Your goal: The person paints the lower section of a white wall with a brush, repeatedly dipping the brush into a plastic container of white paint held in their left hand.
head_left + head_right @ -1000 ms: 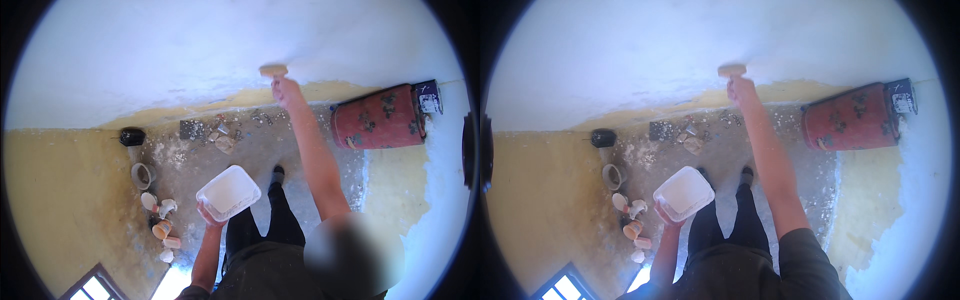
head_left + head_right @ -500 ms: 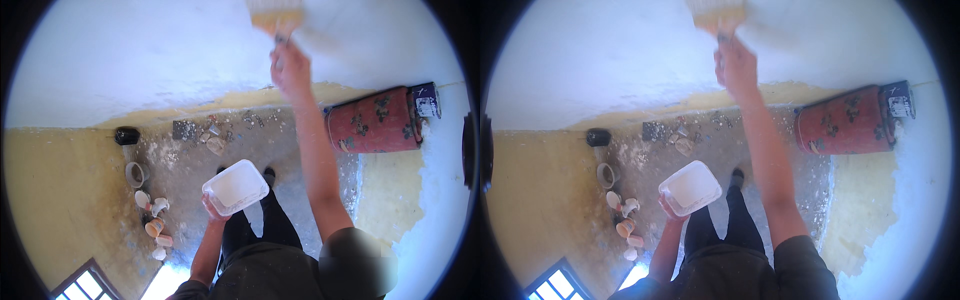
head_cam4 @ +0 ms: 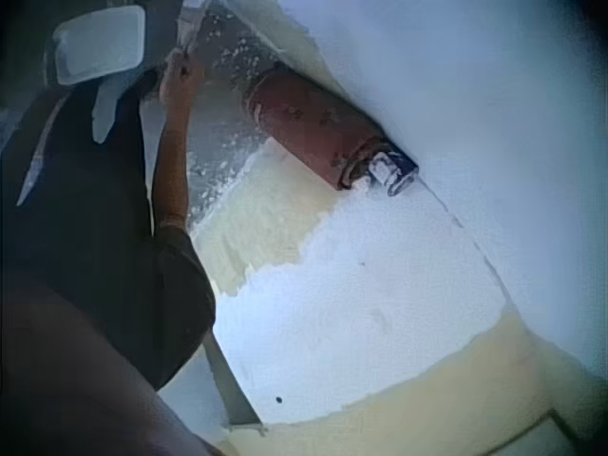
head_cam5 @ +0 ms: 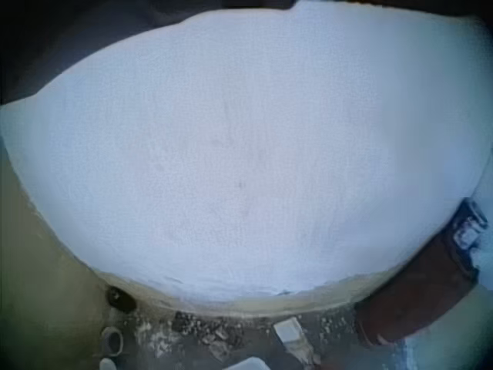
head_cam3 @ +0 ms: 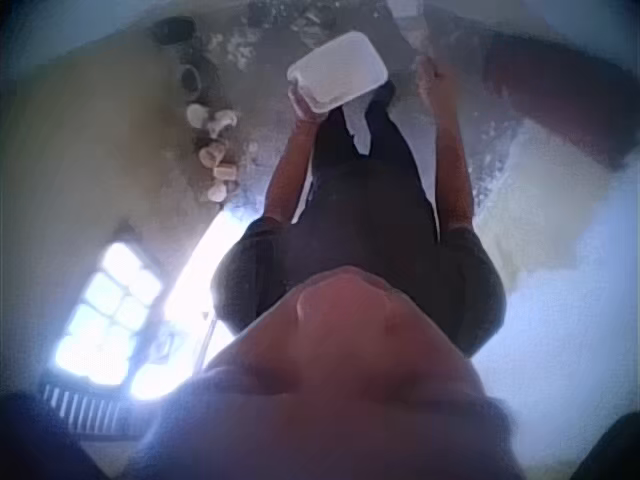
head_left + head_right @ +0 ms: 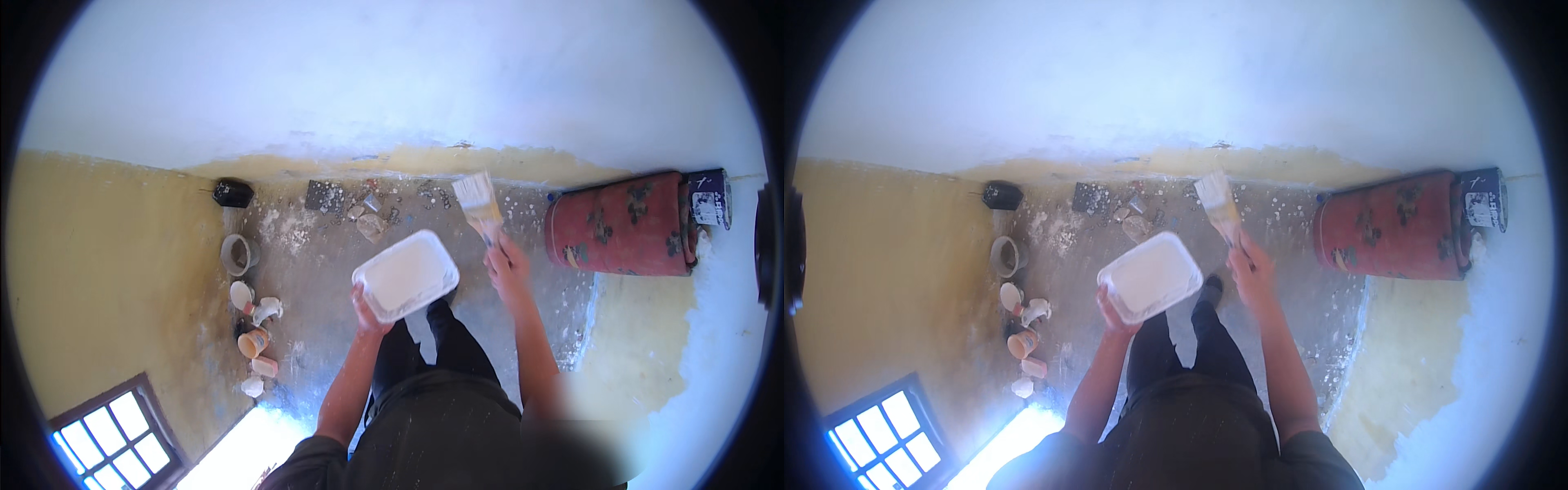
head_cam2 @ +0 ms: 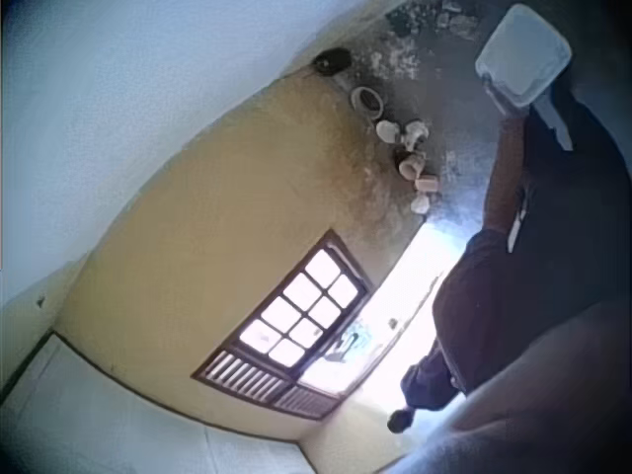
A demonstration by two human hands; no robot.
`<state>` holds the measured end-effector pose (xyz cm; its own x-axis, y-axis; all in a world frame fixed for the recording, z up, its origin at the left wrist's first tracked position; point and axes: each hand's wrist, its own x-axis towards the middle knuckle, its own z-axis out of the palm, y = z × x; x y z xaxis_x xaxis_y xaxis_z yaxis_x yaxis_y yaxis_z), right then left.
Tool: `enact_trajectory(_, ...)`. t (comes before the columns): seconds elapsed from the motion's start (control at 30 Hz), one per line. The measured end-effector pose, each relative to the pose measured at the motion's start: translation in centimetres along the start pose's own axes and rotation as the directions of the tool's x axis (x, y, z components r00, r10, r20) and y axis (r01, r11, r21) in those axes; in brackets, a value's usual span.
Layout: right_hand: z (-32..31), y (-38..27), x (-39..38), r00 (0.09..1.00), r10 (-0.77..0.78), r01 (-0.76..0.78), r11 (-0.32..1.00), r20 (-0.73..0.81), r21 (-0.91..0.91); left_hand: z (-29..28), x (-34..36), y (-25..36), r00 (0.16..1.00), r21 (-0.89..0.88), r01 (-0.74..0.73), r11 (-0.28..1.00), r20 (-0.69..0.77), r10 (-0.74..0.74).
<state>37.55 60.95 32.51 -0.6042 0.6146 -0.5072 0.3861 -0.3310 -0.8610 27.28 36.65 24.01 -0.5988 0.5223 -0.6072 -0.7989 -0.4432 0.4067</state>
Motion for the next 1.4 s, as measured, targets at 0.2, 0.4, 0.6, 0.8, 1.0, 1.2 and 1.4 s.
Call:
enact_trajectory(0.2, 0.3, -7.2, -10.6, 0.859, -0.437, 0.467, 0.452, 0.268, -0.760, 4.4, 2.1, -0.4, 0.985, -0.102, -0.026, 0.994, 0.169, 0.043)
enact_trajectory(0.4, 3.6, -8.1, -10.2, 0.921, -0.297, 0.321, 0.207, 0.254, -0.924, 7.8, 3.1, -0.5, 0.948, -0.043, -0.048, 0.998, 0.313, 0.059)
enact_trajectory(0.6, 4.7, -8.8, -8.9, 0.933, -0.254, 0.286, 0.088, 0.256, -0.954, 9.6, 3.2, 0.1, 0.939, -0.050, -0.019, 0.999, 0.343, 0.035)
enact_trajectory(0.8, 4.7, -8.2, -8.1, 0.909, -0.326, 0.357, 0.283, 0.261, -0.890, 9.3, 5.2, 0.8, 0.950, -0.076, -0.041, 0.996, 0.306, 0.062)
enact_trajectory(1.0, 6.4, -4.7, -4.6, 0.958, -0.247, 0.268, 0.951, 0.145, -0.155, 7.6, 8.9, 2.5, 0.990, -0.116, -0.109, 0.987, 0.080, 0.118)
enact_trajectory(1.2, 10.8, -7.4, 1.1, 0.994, -0.007, -0.026, 0.953, 0.108, 0.303, 5.9, 11.2, 5.3, 0.953, -0.124, -0.244, 0.962, 0.153, 0.261)
enact_trajectory(1.4, 13.4, -10.2, 13.4, 0.994, 0.106, -0.093, 0.879, -0.002, 0.467, 2.7, 11.2, 7.4, 0.962, -0.094, -0.239, 0.967, 0.114, 0.249)
